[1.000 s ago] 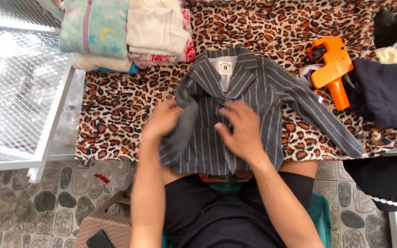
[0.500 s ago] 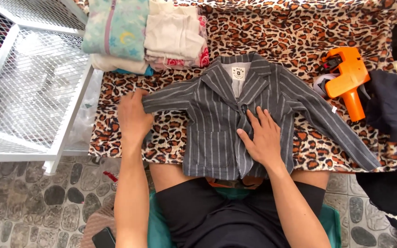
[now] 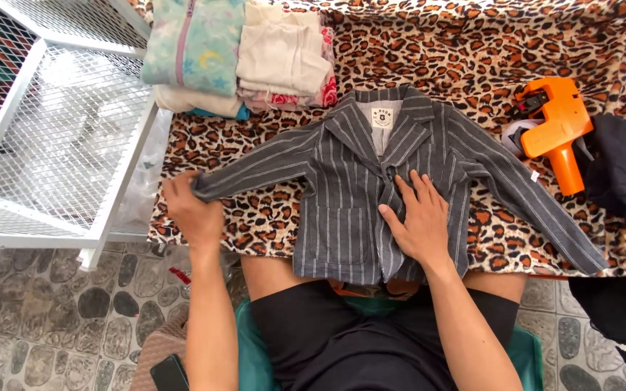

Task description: The person is folding a striped blazer and a dark blue jacket on a leopard-print surface, likely preparing them for display or storage.

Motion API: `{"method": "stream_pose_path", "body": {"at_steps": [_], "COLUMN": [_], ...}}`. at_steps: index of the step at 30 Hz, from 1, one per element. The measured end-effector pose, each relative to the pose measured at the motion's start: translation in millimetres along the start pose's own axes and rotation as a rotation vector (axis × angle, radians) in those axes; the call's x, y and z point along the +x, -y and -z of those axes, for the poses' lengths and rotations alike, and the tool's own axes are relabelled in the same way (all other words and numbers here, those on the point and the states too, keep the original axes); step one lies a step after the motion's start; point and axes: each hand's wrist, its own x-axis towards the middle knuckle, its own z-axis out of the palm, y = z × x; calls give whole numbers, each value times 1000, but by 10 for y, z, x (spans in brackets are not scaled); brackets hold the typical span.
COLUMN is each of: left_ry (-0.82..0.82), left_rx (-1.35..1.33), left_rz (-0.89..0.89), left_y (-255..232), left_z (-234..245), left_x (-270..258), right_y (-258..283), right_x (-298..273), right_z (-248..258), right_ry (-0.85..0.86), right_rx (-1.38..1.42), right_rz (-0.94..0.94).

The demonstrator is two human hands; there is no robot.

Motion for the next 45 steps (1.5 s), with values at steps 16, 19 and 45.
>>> {"method": "stream_pose_path", "body": {"at_steps": [16, 19, 45], "left_ry": [408, 628, 399], "left_rx": [-24, 15, 190], "left_rz": [41, 223, -181], "left_y": [164, 363, -351], "left_z": [377, 336, 115], "left_x": [-289, -338, -628], "right_y": [1642, 1827, 1469], "right_x": [802, 1027, 820], "right_z": [-498, -1022, -827], "right_ry": [-143, 201, 420], "right_rx": [199, 204, 64], "right_rz": [773, 686, 590]}}
